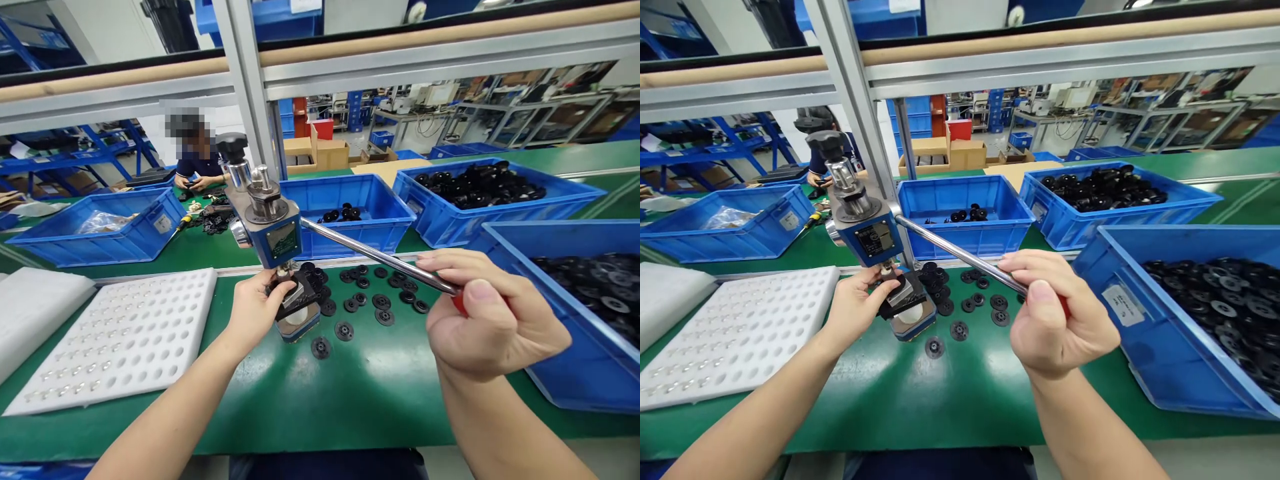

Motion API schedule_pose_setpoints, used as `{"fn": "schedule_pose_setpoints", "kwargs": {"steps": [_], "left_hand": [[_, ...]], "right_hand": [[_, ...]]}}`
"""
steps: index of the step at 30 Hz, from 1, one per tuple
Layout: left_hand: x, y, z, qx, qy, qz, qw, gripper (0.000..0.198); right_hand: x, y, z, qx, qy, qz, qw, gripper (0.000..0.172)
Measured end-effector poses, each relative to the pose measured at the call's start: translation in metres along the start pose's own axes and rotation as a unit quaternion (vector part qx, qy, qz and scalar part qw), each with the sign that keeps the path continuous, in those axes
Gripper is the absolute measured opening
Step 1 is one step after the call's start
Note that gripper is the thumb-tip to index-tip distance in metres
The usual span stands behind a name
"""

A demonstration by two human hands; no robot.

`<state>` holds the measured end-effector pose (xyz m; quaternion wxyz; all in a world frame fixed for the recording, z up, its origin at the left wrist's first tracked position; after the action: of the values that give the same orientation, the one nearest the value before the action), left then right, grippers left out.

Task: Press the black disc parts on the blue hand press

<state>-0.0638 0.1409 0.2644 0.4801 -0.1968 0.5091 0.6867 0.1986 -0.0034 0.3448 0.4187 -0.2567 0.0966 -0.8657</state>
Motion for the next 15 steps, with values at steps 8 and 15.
{"fn": "schedule_pose_setpoints", "kwargs": {"steps": [8, 15], "left_hand": [[-0.019, 0.007, -0.001, -0.046, -0.025, 0.030, 0.998, 0.021], [-0.012, 0.008, -0.004, -0.087, -0.002, 0.087, 0.992, 0.020]], "right_hand": [[-0.011, 0.010, -0.031, 0.002, 0.034, -0.008, 0.999, 0.019], [-0.009, 0.010, -0.026, 0.064, -0.018, -0.072, 0.995, 0.018]]}}
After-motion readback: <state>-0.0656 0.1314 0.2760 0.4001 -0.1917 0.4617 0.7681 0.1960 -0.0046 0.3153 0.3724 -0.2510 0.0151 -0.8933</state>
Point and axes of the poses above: each hand's wrist, its own z-axis towards the middle knuckle, its own y-axis out of the back of the hand, x = y × z, the point moved 8 cm from there along z, towards the middle knuckle, and after that the axes turned 2 degrees about -y, right-handed, at the moved point
